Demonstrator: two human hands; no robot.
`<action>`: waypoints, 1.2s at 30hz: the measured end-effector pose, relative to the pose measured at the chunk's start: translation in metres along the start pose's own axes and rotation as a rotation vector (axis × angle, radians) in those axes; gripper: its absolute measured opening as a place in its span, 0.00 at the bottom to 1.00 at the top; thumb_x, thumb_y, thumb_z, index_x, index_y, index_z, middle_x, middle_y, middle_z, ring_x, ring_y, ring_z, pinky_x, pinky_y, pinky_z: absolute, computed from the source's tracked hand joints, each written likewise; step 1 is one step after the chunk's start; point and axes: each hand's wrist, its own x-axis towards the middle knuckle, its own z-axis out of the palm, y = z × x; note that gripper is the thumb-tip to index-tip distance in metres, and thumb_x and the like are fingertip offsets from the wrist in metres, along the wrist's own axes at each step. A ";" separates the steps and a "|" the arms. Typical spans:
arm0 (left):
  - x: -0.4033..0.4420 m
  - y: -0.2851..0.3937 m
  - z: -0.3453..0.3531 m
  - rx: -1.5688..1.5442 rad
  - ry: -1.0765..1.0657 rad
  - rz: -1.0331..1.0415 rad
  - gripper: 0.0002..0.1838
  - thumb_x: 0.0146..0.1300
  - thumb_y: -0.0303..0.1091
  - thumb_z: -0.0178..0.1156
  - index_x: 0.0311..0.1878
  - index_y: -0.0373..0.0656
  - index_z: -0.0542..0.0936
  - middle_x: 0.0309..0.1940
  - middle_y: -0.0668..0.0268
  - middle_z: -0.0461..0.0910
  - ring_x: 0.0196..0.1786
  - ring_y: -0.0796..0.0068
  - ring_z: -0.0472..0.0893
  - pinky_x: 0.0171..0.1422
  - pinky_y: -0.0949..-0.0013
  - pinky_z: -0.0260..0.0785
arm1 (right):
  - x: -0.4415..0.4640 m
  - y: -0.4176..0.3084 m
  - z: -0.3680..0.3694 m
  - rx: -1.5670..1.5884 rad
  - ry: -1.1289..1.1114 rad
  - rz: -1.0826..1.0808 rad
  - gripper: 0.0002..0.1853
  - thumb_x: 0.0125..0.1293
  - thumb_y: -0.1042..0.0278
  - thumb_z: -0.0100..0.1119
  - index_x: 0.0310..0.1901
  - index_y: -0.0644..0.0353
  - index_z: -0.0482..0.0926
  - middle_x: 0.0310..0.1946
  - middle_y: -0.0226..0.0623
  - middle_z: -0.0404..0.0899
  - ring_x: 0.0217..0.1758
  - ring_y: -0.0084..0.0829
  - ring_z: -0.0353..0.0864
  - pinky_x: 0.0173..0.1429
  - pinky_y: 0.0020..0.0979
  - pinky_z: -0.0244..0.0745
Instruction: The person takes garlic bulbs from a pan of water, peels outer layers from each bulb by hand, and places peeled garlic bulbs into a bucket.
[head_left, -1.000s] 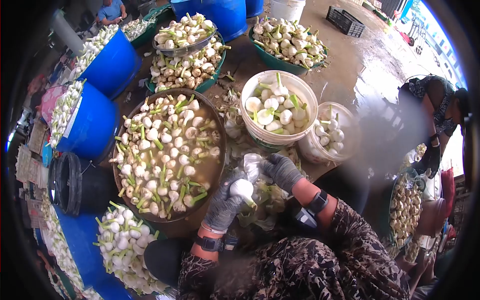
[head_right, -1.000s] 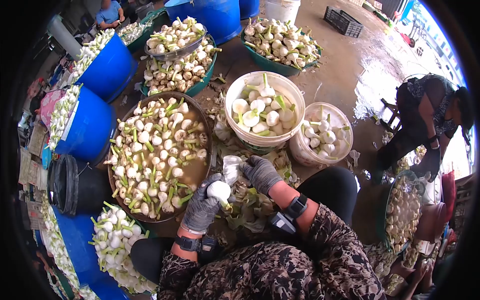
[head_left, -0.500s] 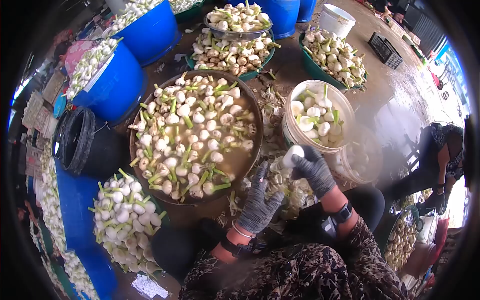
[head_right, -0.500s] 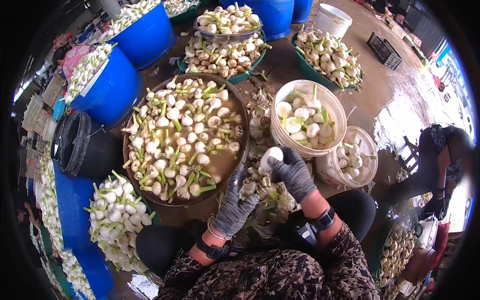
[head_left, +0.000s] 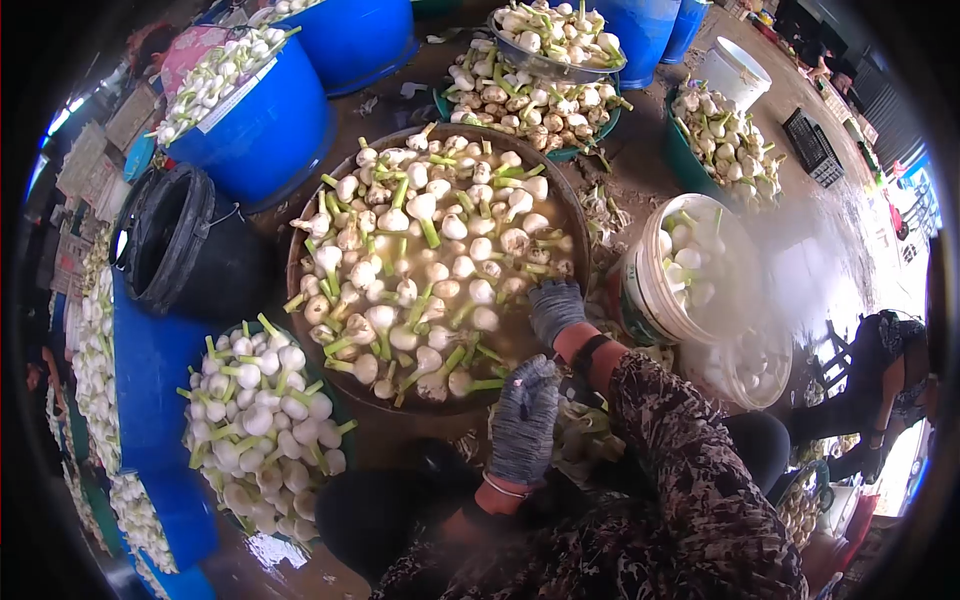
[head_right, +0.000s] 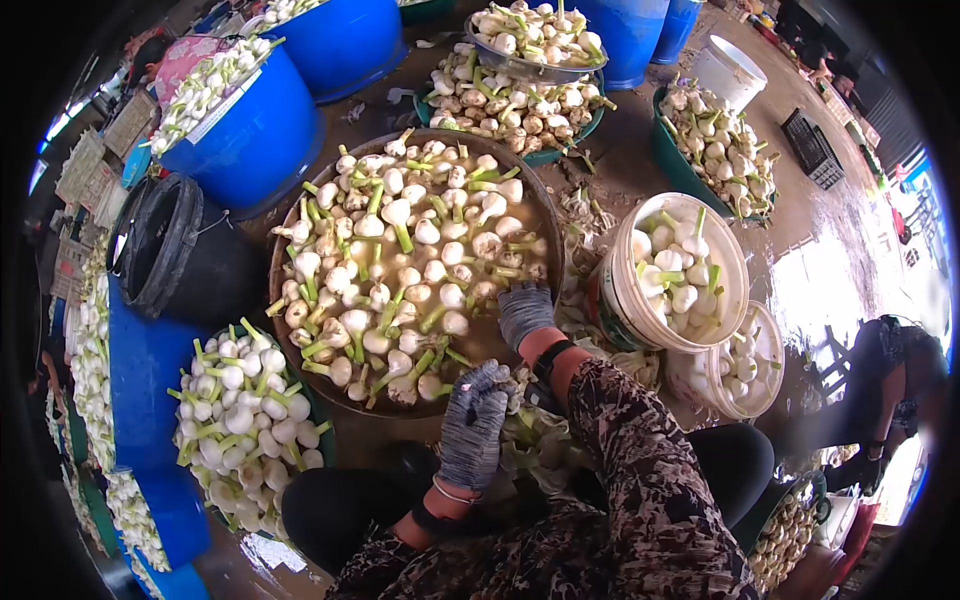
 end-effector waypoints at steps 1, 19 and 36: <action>0.001 -0.001 -0.001 -0.002 0.006 0.000 0.18 0.74 0.29 0.51 0.64 0.35 0.69 0.57 0.62 0.75 0.58 0.76 0.75 0.66 0.69 0.68 | 0.003 0.002 -0.002 0.008 -0.003 -0.002 0.24 0.61 0.45 0.58 0.51 0.54 0.81 0.52 0.43 0.81 0.56 0.41 0.79 0.60 0.45 0.71; 0.004 -0.038 0.040 -0.463 -0.216 -0.253 0.26 0.70 0.32 0.59 0.68 0.42 0.64 0.61 0.57 0.70 0.60 0.60 0.76 0.62 0.58 0.77 | -0.182 0.064 -0.053 1.163 0.384 0.201 0.09 0.65 0.68 0.61 0.45 0.59 0.82 0.39 0.45 0.82 0.41 0.41 0.83 0.47 0.36 0.77; 0.001 -0.017 0.052 -0.447 -0.293 -0.234 0.27 0.66 0.32 0.64 0.65 0.43 0.67 0.59 0.60 0.72 0.59 0.65 0.76 0.62 0.59 0.76 | -0.206 0.089 -0.052 0.902 0.504 0.337 0.06 0.60 0.66 0.64 0.32 0.58 0.78 0.34 0.46 0.81 0.36 0.50 0.81 0.39 0.44 0.76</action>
